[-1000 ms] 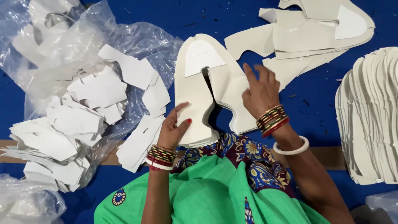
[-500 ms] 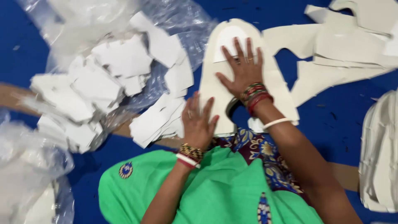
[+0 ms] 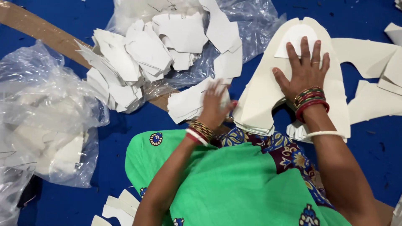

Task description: The person organizes and stacks white shoe upper components on a floor-based workstation.

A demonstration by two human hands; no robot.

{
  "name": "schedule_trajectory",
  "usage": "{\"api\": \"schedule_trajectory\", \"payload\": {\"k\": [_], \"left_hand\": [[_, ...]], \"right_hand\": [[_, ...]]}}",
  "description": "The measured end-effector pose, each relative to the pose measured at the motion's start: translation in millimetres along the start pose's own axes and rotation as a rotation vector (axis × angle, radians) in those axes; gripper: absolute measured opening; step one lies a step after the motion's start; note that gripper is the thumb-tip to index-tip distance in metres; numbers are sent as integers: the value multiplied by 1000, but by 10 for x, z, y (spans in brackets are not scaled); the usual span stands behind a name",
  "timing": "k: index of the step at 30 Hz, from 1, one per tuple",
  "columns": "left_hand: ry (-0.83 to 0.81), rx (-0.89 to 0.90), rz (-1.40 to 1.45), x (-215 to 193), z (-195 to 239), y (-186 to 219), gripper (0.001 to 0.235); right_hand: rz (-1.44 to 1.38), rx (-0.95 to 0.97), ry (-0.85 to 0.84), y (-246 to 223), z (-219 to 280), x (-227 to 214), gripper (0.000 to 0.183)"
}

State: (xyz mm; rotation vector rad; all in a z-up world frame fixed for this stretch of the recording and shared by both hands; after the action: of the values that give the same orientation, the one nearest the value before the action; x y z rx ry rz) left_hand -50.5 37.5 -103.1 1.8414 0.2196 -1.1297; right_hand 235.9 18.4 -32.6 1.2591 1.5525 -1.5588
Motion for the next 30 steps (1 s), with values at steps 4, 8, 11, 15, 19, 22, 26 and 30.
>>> {"api": "schedule_trajectory", "payload": {"k": [4,8,11,15,19,22,26,30], "left_hand": [[183,-404,-447,-702,371,-832,80],[52,-683,-412,-995,615,-910,87],[2,-907,-325,-963,673,-812,79],[109,-824,-423,-953,608,-855,67],[108,-858,-405,-1046,585,-776,71],[265,-699,-533,-1109,563,-725,58],[292,-597,-556,-1088,526,-733,50],[208,-723,-329,-1086,579,-958,46]], "right_hand": [[-11,3,2,3,12,32,79],[6,-2,9,5,5,26,78],[0,6,-3,-27,32,-5,77],[9,10,-2,-6,-1,0,78],[7,19,-11,6,18,14,79],[4,18,-19,-11,25,1,78],[-1,12,-8,23,13,40,79],[12,13,-4,45,11,35,79]]}}
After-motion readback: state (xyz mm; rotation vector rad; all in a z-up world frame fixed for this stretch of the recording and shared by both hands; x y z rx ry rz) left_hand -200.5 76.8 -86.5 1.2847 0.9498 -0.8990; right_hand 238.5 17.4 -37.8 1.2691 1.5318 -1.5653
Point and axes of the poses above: each hand's wrist, its own z-axis away from the middle knuckle, its own x-axis out of the palm, y = z × x, the point moved 5 cm from there along -z, towards the middle knuckle, and after that the axes turned 2 degrees about -z, right-handed, at the moved point
